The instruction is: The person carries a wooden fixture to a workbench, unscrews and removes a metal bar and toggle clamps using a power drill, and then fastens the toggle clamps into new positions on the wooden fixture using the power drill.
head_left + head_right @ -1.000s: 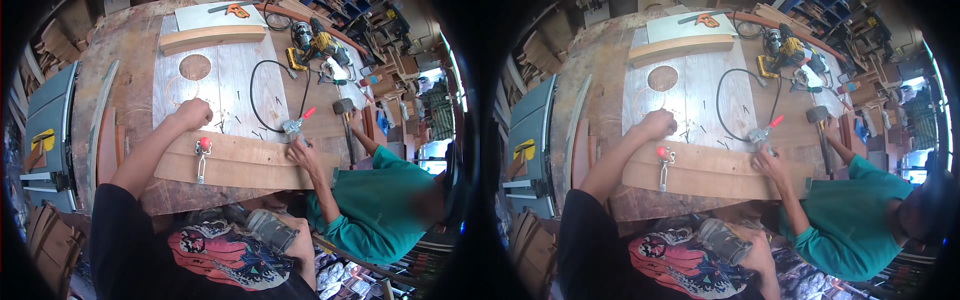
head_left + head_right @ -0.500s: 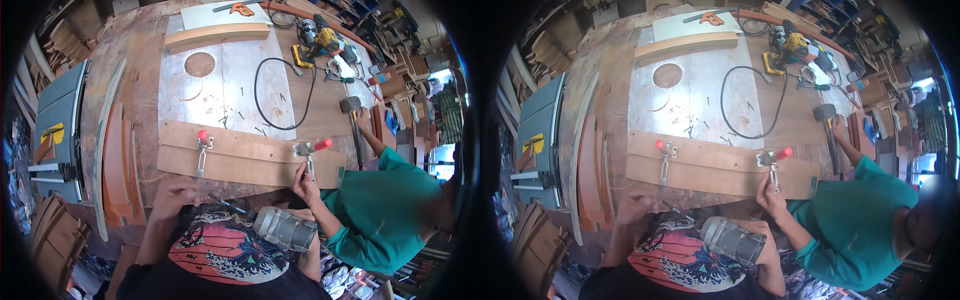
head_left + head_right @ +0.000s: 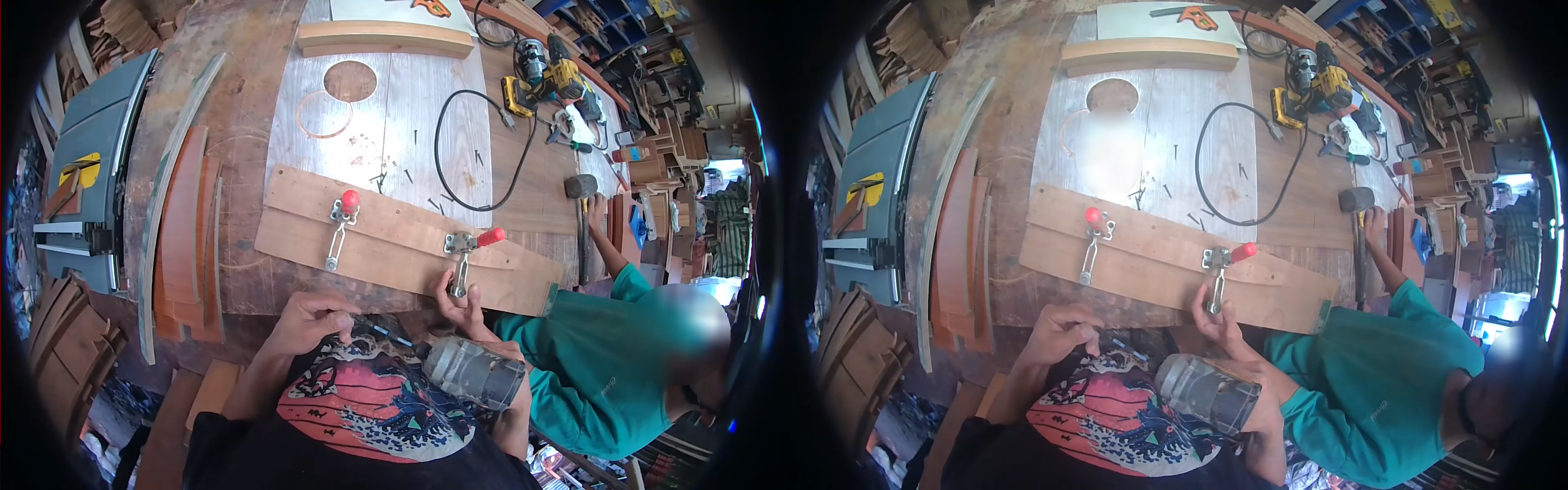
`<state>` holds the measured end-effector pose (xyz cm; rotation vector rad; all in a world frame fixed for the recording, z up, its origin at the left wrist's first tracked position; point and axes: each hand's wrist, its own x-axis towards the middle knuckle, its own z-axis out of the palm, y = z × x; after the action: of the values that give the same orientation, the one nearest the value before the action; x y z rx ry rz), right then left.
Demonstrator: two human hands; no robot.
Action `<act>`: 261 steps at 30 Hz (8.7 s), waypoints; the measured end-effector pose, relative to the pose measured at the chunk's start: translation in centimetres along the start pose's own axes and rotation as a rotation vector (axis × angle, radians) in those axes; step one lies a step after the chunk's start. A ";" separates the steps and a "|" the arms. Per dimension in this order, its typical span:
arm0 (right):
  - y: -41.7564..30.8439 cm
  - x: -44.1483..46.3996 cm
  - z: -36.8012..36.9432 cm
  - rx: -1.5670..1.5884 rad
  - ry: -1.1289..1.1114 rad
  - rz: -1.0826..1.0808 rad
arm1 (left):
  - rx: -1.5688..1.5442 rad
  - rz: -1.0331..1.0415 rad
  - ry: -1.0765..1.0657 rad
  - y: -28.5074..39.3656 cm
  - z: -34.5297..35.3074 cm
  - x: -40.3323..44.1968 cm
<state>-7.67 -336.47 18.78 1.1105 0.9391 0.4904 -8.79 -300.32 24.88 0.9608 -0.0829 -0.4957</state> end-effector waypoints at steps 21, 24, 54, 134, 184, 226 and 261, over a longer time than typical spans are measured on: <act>18.5 -0.8 0.5 2.421 -0.118 0.767 | -1.126 -0.204 0.343 -6.7 2.2 8.2; 18.7 1.4 1.5 2.492 -0.121 0.791 | -1.059 -0.155 0.340 -7.7 1.8 8.9; 24.6 7.6 5.5 2.399 -0.347 0.444 | -1.055 -0.030 0.426 -8.0 3.1 11.2; 25.2 0.7 -2.1 2.822 0.059 0.834 | -0.198 0.087 -0.165 4.9 -8.7 3.8; 33.9 22.1 12.5 1.869 -0.278 -0.194 | 0.830 0.123 0.161 3.7 -10.5 12.9; 30.7 26.9 13.2 1.715 -0.087 -0.467 | 0.643 0.338 0.385 3.1 -11.5 13.6; 20.8 -15.8 1.7 2.402 0.305 1.750 | 0.841 0.519 -0.302 -21.1 20.4 19.3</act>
<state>-12.58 -340.91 44.11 4.1713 -0.0480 0.7329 -5.23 -334.35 16.86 1.6089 -0.8441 -0.0983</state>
